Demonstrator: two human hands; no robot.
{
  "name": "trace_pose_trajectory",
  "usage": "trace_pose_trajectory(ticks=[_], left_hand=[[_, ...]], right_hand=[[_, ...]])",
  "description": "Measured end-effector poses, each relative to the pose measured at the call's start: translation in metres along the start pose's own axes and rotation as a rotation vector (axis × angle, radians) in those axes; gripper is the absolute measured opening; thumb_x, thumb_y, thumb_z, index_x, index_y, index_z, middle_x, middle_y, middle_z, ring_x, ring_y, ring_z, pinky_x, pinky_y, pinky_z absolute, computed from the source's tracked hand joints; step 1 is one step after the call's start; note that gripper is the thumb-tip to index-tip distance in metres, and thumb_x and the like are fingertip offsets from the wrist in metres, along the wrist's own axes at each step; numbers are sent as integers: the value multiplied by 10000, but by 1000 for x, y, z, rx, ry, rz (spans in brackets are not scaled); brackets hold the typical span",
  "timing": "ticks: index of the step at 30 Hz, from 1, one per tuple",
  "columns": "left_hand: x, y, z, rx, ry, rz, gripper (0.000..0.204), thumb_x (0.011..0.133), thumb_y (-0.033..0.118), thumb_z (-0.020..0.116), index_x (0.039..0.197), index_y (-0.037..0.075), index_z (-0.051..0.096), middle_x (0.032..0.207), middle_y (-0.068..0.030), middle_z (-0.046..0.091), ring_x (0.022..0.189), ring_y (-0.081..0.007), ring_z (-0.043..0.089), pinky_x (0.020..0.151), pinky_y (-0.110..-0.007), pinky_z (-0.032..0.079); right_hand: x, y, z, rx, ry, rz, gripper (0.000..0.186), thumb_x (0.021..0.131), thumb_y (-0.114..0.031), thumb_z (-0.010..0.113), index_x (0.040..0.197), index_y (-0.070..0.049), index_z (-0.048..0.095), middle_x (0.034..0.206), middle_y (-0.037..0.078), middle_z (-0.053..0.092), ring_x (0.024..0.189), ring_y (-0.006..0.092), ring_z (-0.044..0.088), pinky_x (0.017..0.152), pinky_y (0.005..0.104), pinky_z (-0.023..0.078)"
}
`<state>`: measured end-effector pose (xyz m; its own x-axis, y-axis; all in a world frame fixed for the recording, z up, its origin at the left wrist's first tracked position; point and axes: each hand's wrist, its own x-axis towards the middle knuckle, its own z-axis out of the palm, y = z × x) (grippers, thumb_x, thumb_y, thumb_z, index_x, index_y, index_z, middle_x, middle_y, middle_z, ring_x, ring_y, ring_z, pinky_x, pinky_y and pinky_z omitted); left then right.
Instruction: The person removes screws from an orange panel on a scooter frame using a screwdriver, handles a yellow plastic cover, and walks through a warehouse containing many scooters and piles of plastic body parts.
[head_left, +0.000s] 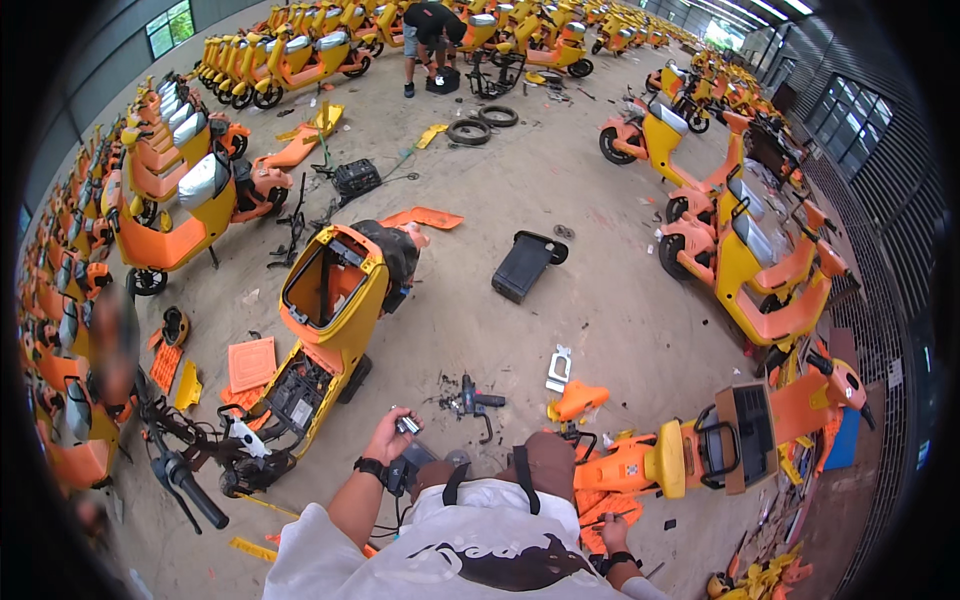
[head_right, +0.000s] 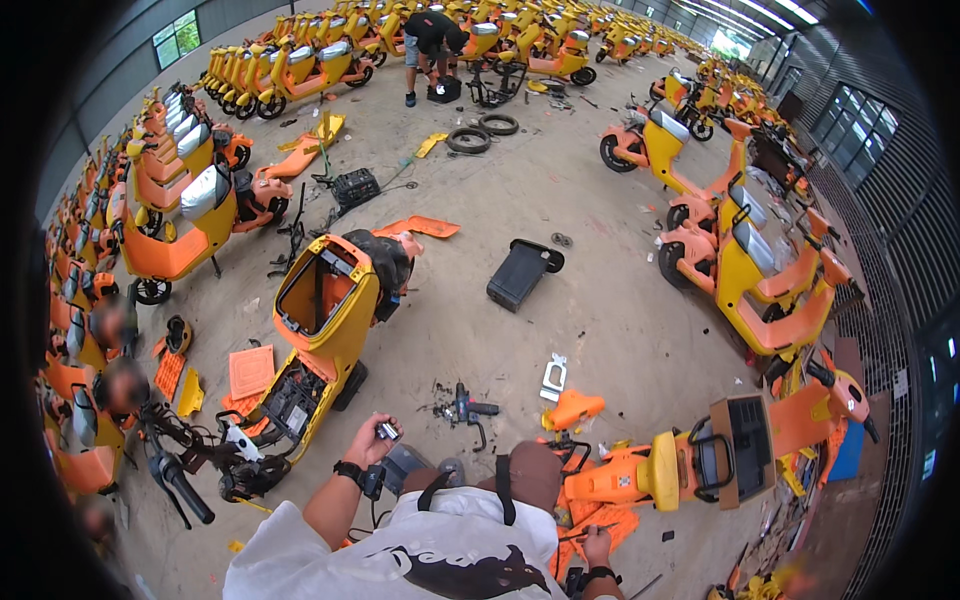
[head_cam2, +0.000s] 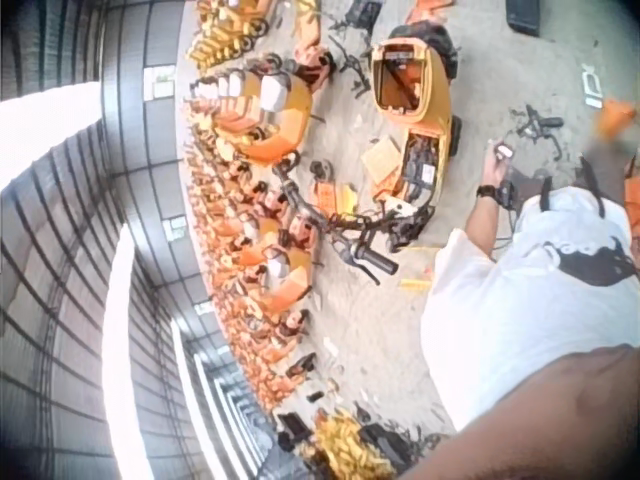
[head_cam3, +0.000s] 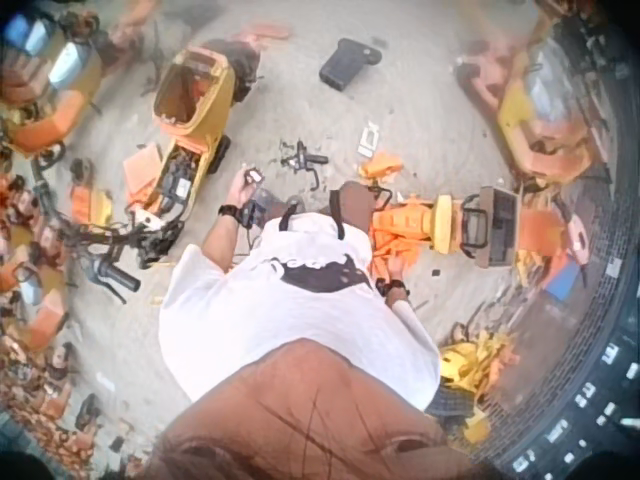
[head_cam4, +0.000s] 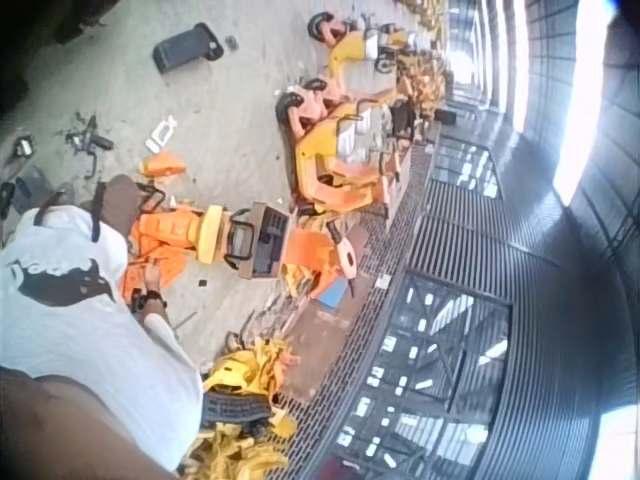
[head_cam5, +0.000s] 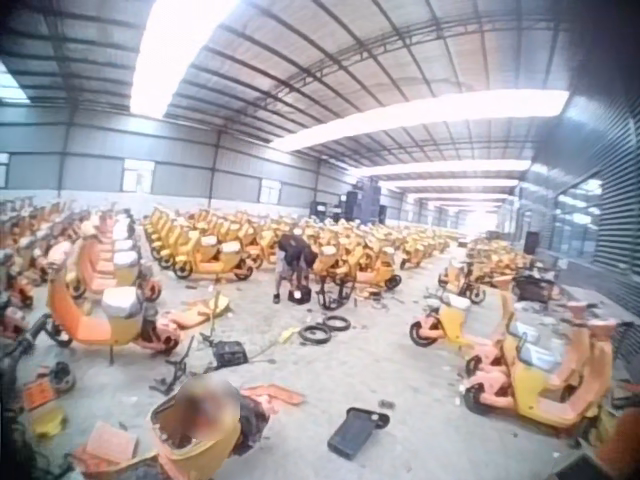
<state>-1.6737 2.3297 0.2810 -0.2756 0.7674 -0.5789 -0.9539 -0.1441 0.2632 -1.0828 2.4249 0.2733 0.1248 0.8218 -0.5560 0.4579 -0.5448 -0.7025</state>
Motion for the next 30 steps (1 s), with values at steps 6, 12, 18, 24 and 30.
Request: trace_pose_trajectory(ticks=[6,12,18,24,30], left_hand=[[70,2,8,-178,432,60,94,871,78,632,877,57,540,816,-96,578,767,-263,592,824,-501,539],[177,18,104,-200,387,14,120,882,93,640,880,57,525,851,-110,587,815,-274,601,871,-569,529],[322,84,277,-202,150,269,131,880,108,648,865,69,523,731,-76,559,712,-241,587,712,-419,570],[415,103,272,-29,385,313,150,871,123,652,870,72,511,751,-89,575,683,-250,602,653,-402,551],[453,82,162,-59,772,37,315,865,345,601,1033,91,522,890,-131,576,800,-333,612,646,-493,524]], right_hand=[[86,-81,32,-48,46,-56,320,993,-202,450,916,75,590,754,121,641,546,221,644,550,338,524],[220,-167,58,-615,66,-301,355,935,-281,521,920,49,651,867,255,666,824,430,640,750,490,492],[394,-345,83,-461,62,-329,311,954,-238,509,920,31,662,858,202,691,784,352,670,748,437,513],[496,-497,98,107,50,-380,260,988,-184,461,978,44,585,893,133,645,582,203,632,508,299,517],[516,-453,95,-125,168,-402,314,980,-205,466,893,59,614,820,150,669,565,232,635,487,334,529]])
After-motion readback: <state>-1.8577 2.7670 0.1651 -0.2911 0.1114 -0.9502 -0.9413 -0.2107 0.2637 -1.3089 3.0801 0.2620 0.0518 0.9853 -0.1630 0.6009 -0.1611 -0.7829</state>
